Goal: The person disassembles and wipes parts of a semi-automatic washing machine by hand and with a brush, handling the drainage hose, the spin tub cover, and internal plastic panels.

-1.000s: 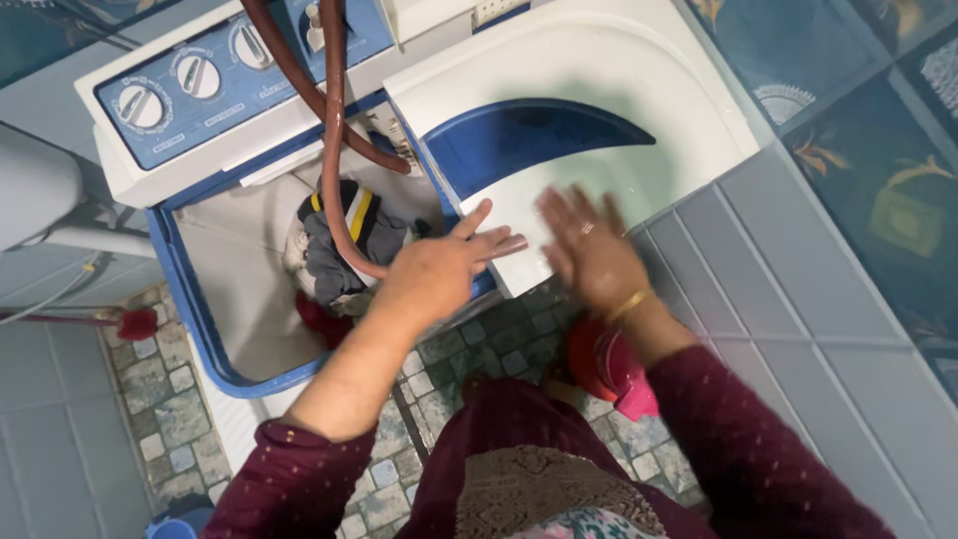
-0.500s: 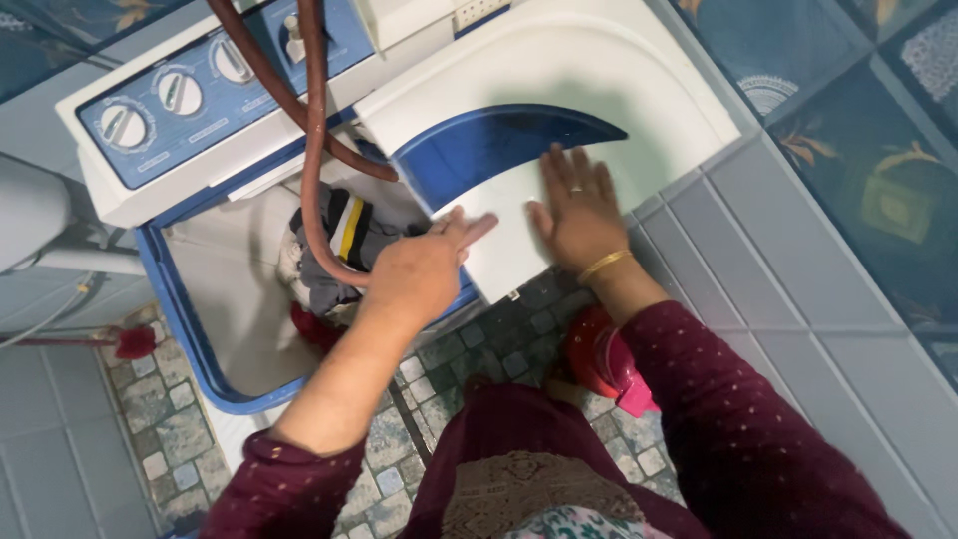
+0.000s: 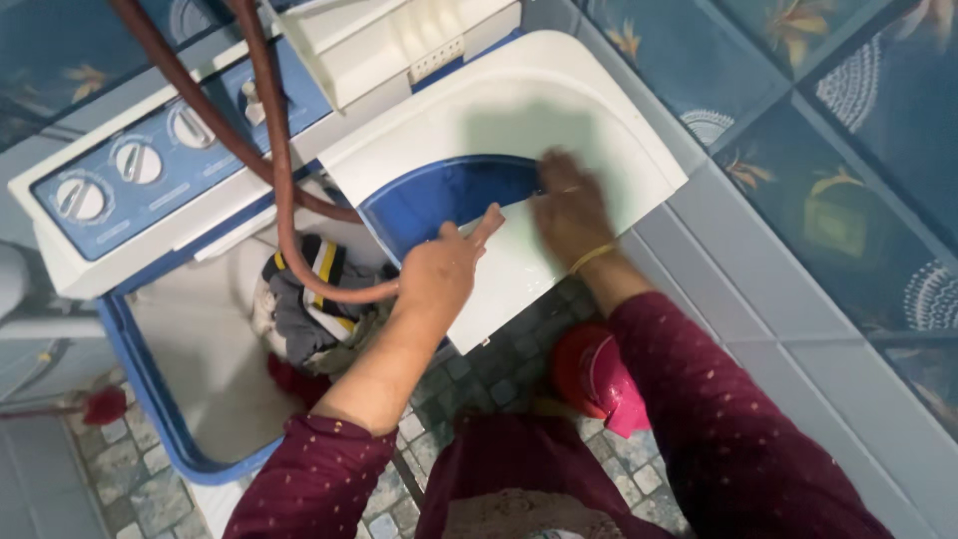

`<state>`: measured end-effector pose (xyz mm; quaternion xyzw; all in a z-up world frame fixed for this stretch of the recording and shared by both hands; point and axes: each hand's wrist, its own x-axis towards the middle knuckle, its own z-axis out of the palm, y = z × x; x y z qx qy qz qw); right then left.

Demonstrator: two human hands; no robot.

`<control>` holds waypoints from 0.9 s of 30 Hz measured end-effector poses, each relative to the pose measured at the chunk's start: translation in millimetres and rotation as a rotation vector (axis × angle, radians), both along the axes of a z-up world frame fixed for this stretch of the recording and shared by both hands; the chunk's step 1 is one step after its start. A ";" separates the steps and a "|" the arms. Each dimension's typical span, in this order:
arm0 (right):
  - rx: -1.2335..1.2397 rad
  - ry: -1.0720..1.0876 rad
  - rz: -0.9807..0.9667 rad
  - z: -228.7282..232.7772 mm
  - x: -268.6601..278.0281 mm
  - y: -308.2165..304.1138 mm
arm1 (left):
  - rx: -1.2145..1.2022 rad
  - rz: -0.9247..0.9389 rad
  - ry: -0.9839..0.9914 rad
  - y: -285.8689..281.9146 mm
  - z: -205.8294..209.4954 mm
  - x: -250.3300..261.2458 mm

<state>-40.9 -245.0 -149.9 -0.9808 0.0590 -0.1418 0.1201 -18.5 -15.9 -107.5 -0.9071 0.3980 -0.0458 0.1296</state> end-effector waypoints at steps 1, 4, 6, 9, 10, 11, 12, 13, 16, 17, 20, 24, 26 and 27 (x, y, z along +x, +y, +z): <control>0.050 0.077 0.082 -4.8 -4.3 7.5 | 0.015 0.023 0.034 -0.3 4.5 -3.7; 0.153 0.188 0.032 -2.6 16.6 -18.6 | -0.154 -0.037 -0.011 3.0 16.2 1.1; 0.139 0.163 -0.105 -5.1 33.6 -51.8 | -0.213 0.008 0.028 -1.4 18.6 1.7; 0.074 0.036 -0.161 -16.5 51.5 -74.1 | -0.152 0.195 0.145 -21.5 16.0 9.8; 0.085 0.008 -0.069 -23.2 52.3 -59.2 | -0.165 0.216 0.123 -34.6 10.6 14.7; 0.095 -0.019 0.023 -27.3 51.2 -41.1 | -0.177 0.237 0.101 -45.8 4.5 17.4; 0.053 -0.021 0.117 -27.6 56.8 -20.4 | -0.176 0.247 0.069 -57.6 -0.1 28.4; 0.009 -0.023 0.211 -25.0 63.3 -8.7 | -0.175 0.257 0.037 -70.0 -4.7 40.7; 0.112 0.108 0.233 -14.2 101.8 -30.6 | -0.203 0.290 0.026 -71.9 -15.8 52.8; 0.097 0.063 0.158 -11.2 113.0 -43.9 | -0.221 0.299 0.027 -70.9 -16.9 57.1; 0.100 0.025 0.085 -6.9 135.1 -61.5 | -0.175 0.313 0.070 -69.7 -16.7 53.9; 0.090 0.099 0.248 -6.5 158.3 -44.5 | -0.209 0.328 0.029 -69.0 -14.0 53.3; 0.017 0.059 0.175 -9.6 170.2 -39.7 | -0.251 0.330 0.068 -69.9 -15.1 53.5; -0.027 0.028 0.099 -12.1 178.3 -38.8 | -0.240 0.333 0.056 -72.9 -17.1 51.4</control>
